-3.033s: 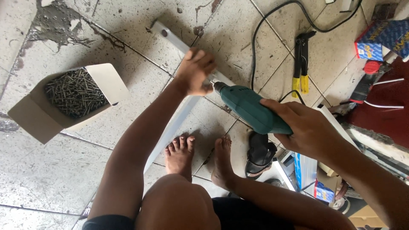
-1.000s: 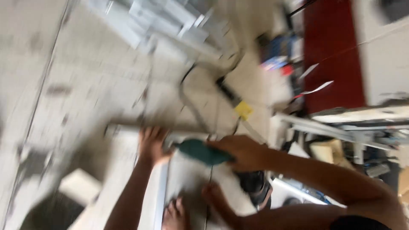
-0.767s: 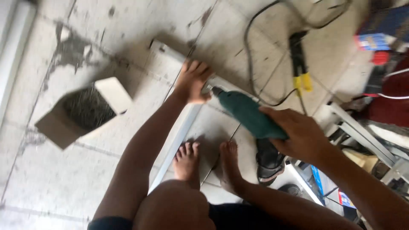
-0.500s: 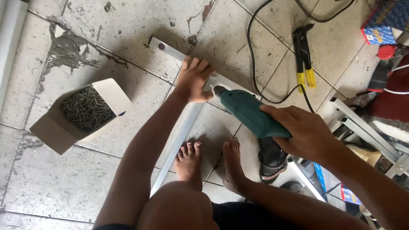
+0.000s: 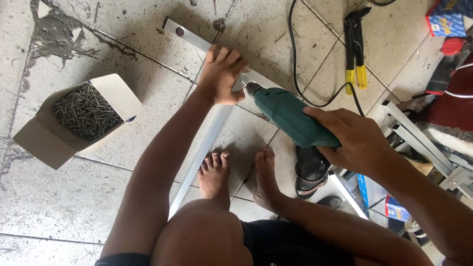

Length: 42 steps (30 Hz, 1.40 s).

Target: Assembling aluminum frame components by drilling holes and fastening them with a manual rivet gun.

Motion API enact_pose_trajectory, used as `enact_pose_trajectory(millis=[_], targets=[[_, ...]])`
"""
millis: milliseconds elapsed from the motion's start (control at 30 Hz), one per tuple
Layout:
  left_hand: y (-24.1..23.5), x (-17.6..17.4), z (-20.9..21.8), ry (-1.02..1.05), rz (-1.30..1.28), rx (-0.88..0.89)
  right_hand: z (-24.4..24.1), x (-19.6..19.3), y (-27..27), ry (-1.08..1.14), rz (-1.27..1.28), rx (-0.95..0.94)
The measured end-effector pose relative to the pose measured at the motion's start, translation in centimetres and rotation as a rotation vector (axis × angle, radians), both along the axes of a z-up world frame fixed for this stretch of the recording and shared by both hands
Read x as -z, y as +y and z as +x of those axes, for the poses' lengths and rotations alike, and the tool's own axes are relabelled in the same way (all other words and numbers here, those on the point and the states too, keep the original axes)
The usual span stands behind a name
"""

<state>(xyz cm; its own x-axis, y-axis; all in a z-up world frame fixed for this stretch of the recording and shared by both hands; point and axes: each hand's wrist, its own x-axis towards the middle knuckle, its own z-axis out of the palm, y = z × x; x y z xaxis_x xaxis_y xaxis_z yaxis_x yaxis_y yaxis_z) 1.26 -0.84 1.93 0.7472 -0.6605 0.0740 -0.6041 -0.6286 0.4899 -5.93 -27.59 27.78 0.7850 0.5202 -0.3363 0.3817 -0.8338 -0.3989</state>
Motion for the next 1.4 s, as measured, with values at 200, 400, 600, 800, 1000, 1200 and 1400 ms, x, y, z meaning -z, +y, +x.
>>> enact_pose_trajectory(millis=[200, 400, 600, 800, 1000, 1200, 1400], targets=[[-0.4, 0.0, 1.3, -0.036, 0.002, -0.002, 0.9, 0.2, -0.4, 0.024, -0.063, -0.035], [-0.4, -0.2, 1.6, -0.051, 0.016, 0.012, 2.6, 0.2, -0.9, 0.090, -0.043, -0.048], [-0.5, 0.4, 1.7, -0.023, -0.055, -0.023, 6.5, -1.6, 2.1, 0.258, -0.066, -0.018], [-0.7, 1.3, 1.5, -0.040, -0.024, -0.028, 5.4, -0.5, 2.2, 0.086, -0.299, -0.332], [-0.5, 0.5, 1.7, 0.004, 0.048, -0.007, 4.4, -0.8, 3.7, 0.111, -0.302, -0.456], [-0.5, 0.9, 1.5, -0.029, 0.017, -0.010, 4.8, -1.9, 6.0, -0.030, -0.296, -0.541], [-0.6, 0.9, 1.5, -0.058, 0.009, -0.038, 4.7, -1.5, 6.5, -0.023, -0.354, -0.590]])
